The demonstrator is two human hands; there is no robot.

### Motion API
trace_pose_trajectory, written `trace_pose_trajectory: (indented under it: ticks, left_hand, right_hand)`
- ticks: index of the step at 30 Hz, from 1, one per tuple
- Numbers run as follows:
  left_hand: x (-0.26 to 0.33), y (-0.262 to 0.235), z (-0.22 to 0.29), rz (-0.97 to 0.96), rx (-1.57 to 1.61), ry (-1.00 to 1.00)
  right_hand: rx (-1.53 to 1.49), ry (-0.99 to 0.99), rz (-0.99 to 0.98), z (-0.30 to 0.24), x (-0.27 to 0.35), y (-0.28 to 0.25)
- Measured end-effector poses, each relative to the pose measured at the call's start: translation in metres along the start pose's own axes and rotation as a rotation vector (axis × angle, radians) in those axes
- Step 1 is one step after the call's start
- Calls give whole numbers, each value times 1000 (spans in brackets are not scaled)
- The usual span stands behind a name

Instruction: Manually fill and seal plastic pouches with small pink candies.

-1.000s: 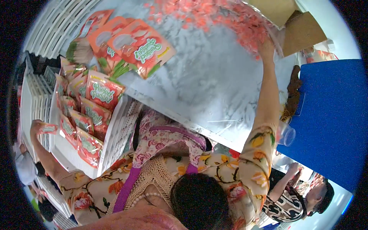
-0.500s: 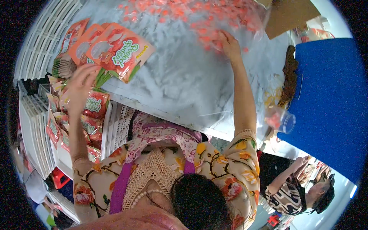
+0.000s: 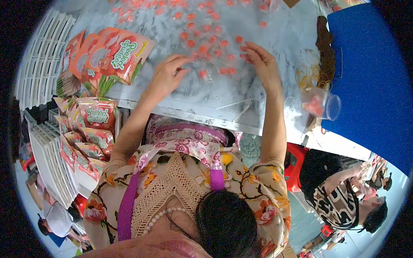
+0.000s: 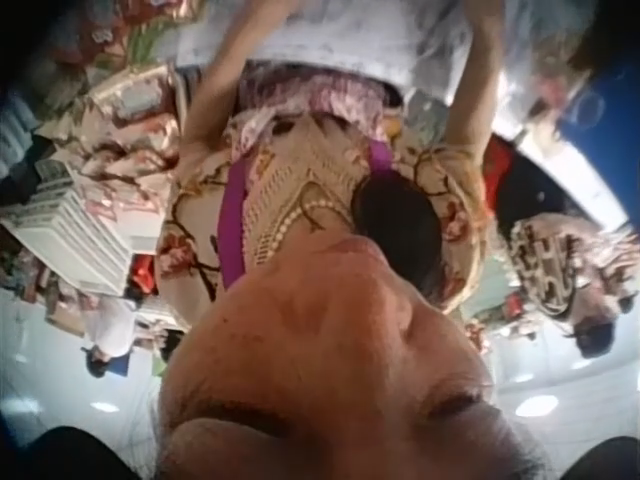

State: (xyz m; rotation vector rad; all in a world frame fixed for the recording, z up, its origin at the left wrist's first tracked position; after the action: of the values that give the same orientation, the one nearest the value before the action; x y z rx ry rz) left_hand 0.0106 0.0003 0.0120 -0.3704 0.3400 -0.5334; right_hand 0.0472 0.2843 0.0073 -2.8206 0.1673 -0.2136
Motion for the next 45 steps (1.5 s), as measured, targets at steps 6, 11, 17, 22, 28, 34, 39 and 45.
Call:
trace_pose_trajectory:
  ticks: [6,11,17,22,28,34,39,45]
  left_hand:
    - [-5,26,11,-101,-67,-24]
    - [-9,34,4,-104,-139,-9]
    - [-18,29,3,-202,-218,-181]
    - [-8,34,6,-316,-165,-128]
    - [6,61,14,-295,45,-123]
    - [6,50,10,-241,-78,-43]
    - [1,40,10,-254,-87,-111]
    - [-1,42,14,-308,-90,-171]
  right_hand:
    - [606,-462,71,7,5,36]
    - [797,-544,111,-2,-6,62]
    - [807,-503,40,-2,-2,65]
    - [590,-352,-110,3,17,55]
    - [246,-139,-100,20,42,30]
    - [-113,-20,70,34,56,11]
    - [-11,-31,88,30,61,15]
    - [675,-434,67,11,60,24]
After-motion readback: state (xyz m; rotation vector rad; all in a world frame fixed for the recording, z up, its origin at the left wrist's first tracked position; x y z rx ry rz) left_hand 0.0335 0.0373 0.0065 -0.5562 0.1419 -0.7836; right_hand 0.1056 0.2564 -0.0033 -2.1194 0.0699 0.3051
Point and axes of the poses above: each hand's wrist, its own x-axis away from the middle knuckle, its own y-axis out of the palm, z = x × y, the point moved 3 cm from there along -x, towards the middle knuckle, and after that the axes turned 12 degrees about x, right-handed, at the moved point
